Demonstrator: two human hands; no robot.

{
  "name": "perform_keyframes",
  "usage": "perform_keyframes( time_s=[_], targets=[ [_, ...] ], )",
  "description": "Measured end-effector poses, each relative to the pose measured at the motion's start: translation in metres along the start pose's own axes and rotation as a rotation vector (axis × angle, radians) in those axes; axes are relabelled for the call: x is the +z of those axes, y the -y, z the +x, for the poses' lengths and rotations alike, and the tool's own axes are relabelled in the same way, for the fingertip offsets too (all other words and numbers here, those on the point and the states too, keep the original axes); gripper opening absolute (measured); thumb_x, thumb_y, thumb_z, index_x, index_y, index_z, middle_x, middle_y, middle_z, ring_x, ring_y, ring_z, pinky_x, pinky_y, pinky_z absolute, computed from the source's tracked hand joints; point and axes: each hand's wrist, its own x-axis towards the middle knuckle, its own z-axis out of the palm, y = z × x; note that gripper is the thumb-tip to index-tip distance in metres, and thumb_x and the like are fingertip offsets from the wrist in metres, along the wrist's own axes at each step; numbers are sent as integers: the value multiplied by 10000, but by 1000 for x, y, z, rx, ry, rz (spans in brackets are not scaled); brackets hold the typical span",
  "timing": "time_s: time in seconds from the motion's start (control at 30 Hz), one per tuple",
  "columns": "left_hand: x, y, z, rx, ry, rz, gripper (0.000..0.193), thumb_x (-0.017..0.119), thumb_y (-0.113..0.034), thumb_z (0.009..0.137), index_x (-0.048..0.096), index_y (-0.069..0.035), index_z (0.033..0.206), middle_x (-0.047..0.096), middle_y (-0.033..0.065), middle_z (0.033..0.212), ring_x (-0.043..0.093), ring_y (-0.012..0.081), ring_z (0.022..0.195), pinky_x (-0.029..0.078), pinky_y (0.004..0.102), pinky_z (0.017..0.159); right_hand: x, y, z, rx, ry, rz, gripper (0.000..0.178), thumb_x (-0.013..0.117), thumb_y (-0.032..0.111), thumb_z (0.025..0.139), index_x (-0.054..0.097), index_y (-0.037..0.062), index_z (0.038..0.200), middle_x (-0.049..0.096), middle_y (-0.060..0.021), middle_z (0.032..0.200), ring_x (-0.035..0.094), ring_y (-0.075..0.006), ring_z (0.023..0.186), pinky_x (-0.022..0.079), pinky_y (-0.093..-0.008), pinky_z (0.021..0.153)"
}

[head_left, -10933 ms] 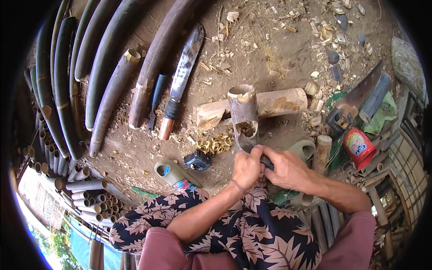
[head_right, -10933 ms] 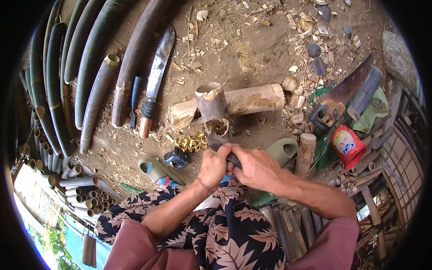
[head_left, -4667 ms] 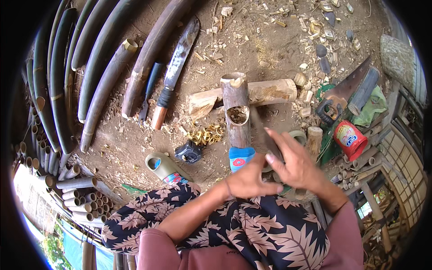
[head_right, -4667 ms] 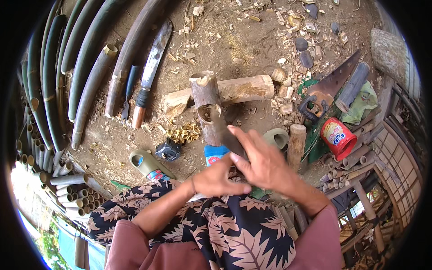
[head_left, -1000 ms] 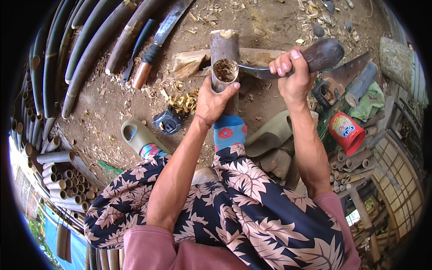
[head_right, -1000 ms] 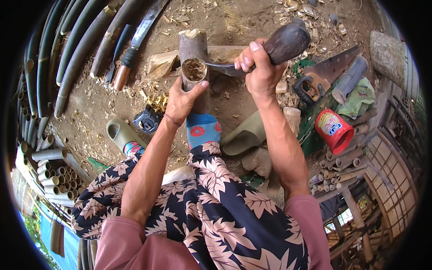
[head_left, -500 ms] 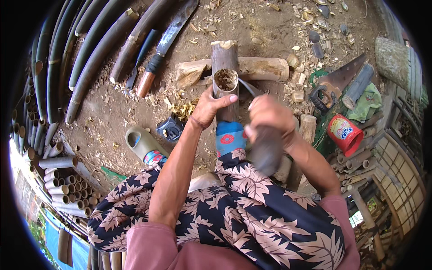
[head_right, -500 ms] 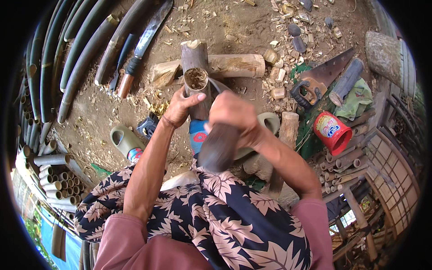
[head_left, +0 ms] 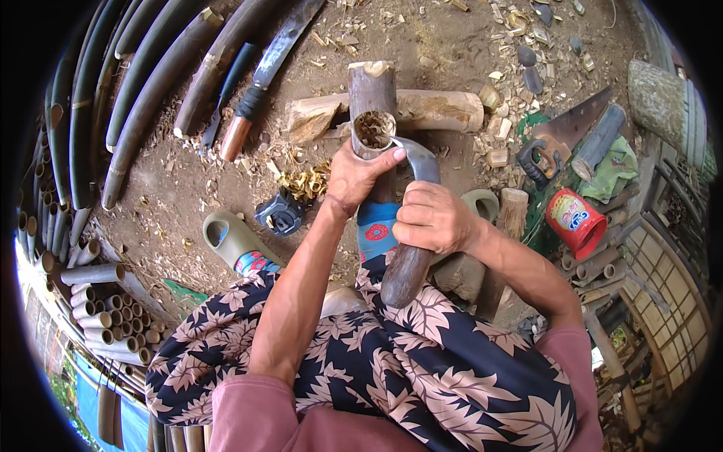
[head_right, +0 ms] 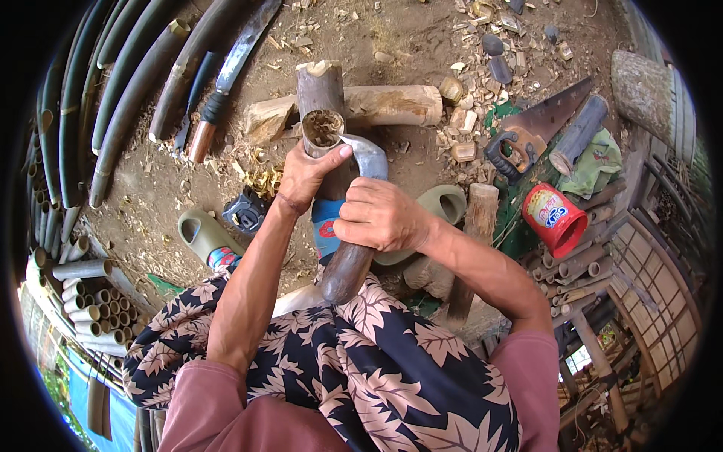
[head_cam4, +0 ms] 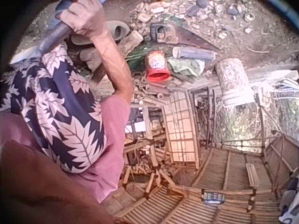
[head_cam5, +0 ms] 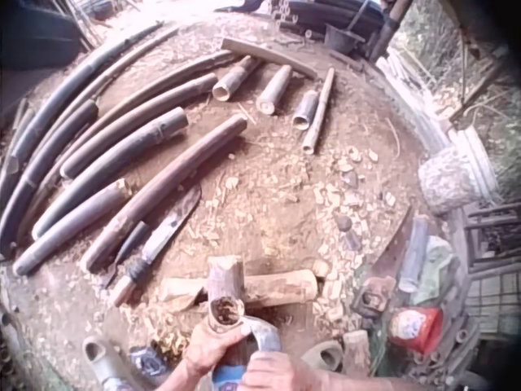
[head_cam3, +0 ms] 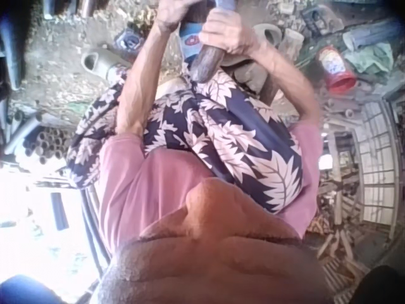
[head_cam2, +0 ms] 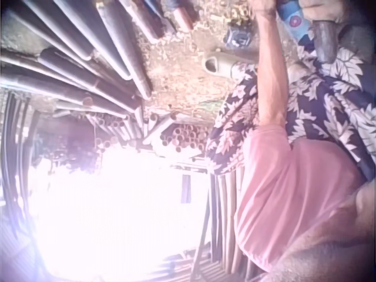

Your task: The person shapes bamboo pieces by using a knife to carve out joints and notch a section of a bamboo pole, then cleans the notched area with the tool.

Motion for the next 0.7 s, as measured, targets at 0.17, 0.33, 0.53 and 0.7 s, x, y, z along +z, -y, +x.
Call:
perform_keyframes(
  time_s=[0.17,0.33,0.53,0.7],
  targets=[
    [10,2,1,19,-122,58,583,893,-375,703,655,35,1042,718,97,945,662,152,836,545,322,779,3,-11,-14,-63,60,-122,177,635,193,684,593,74,808,450,-16,719,517,-200,708,479,-350,770],
    [17,-2,0,-28,-225,231,601,883,-392,717,648,28,1075,710,83,973,651,146,859,530,302,798,1,-22,-28,-95,130,-173,166,660,149,696,597,71,828,554,-31,806,566,-205,737,519,-393,834],
    [-5,6,-8,23,-22,-60,740,871,-434,711,578,38,1201,670,95,1060,625,171,946,508,324,878,-14,2,6,21,-96,-62,161,648,161,693,602,63,812,521,-29,779,551,-215,748,494,-381,816],
    [-23,19,-14,-55,157,-360,802,851,-382,761,481,27,1343,619,100,1170,588,174,1050,476,321,946,-12,8,34,-35,61,197,172,641,163,722,595,58,850,520,-37,790,544,-228,762,474,-384,794]
  ],
)
